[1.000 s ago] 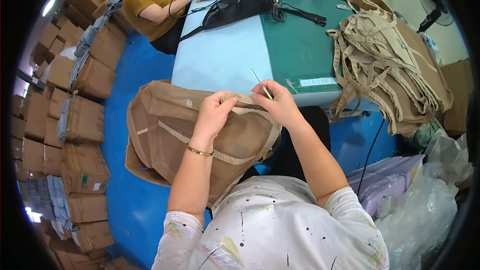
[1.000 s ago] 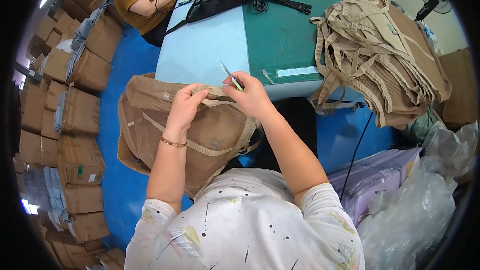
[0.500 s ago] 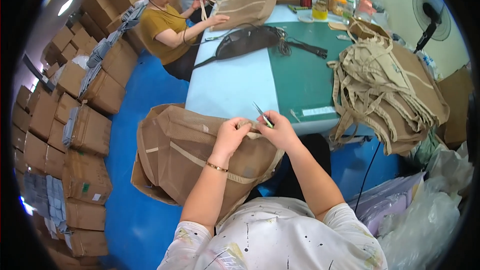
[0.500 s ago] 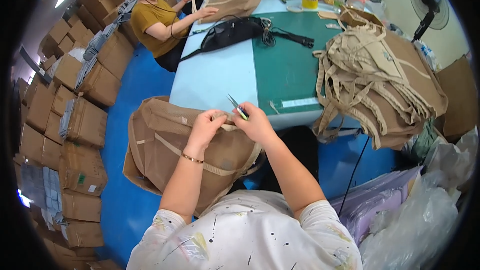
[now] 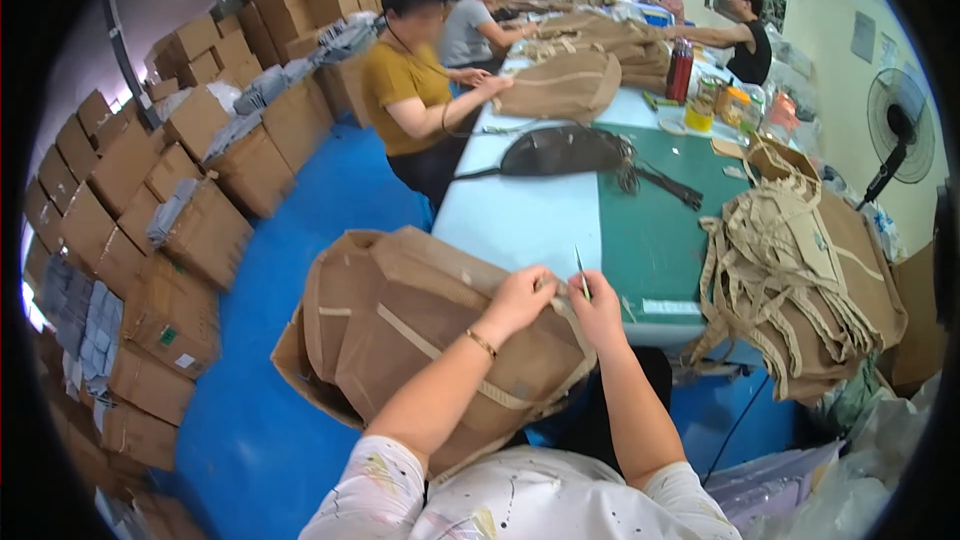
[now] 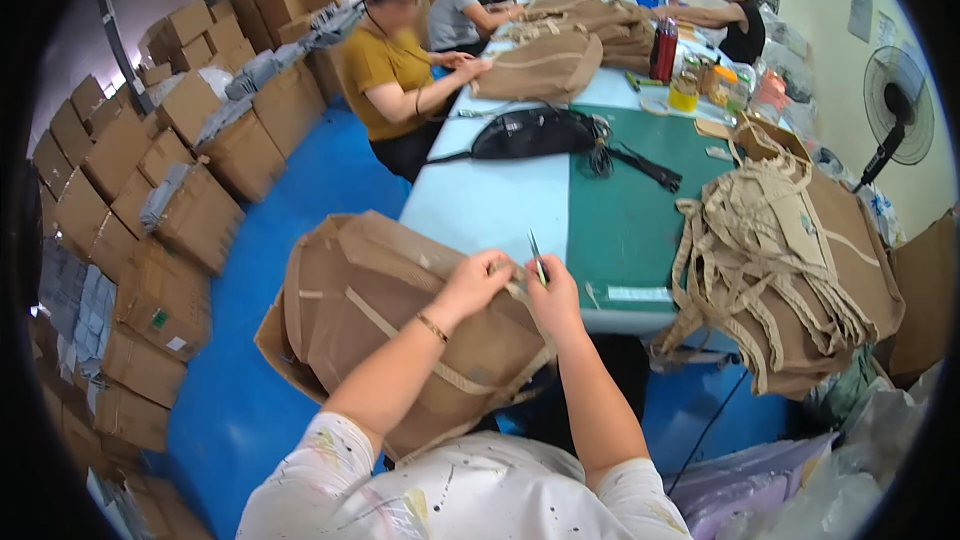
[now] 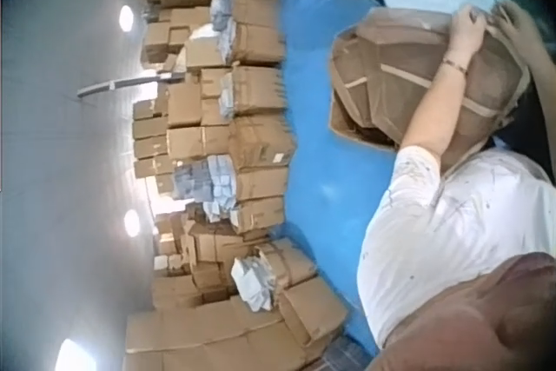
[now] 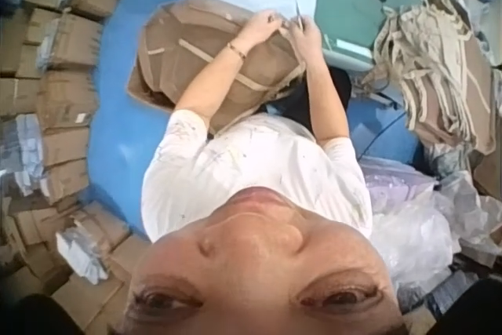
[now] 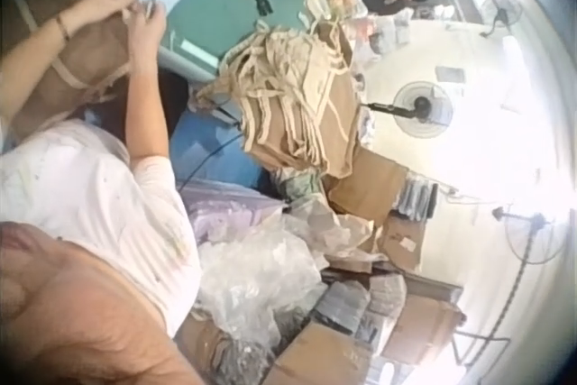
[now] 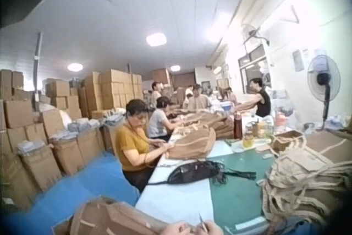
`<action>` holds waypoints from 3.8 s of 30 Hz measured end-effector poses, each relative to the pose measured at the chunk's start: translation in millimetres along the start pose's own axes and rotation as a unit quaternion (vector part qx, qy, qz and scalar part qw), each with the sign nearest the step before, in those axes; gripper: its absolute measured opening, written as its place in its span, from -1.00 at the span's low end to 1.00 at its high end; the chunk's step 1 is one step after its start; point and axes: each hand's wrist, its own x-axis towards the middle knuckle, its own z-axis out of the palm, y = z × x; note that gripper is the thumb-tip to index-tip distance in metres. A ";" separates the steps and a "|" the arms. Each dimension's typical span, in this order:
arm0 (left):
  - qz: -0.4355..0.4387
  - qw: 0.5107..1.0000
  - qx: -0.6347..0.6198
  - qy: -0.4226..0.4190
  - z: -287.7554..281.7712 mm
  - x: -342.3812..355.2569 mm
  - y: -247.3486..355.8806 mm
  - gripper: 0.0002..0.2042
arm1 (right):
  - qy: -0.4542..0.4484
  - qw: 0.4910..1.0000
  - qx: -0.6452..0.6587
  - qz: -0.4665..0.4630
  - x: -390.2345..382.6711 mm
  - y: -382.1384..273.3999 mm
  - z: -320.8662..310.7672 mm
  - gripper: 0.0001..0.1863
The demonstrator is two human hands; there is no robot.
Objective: Inspect mesh bags and use thread nippers to trim excess threads and loose ends.
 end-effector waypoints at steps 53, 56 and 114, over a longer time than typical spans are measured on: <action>-0.064 0.964 -0.252 -0.045 -0.4 0.7 -18.9 -0.70 | -0.066 0.995 0.000 0.077 -0.8 -4.3 -6.8 -0.73; -0.068 0.944 -0.320 -0.040 1.8 5.6 -24.4 -0.73 | -0.069 0.992 0.002 0.102 0.9 -4.4 -8.8 -0.73; -0.100 0.956 -0.241 -0.131 -22.1 41.6 -22.4 -0.80 | -0.055 0.996 0.027 0.064 32.8 7.8 6.7 -0.81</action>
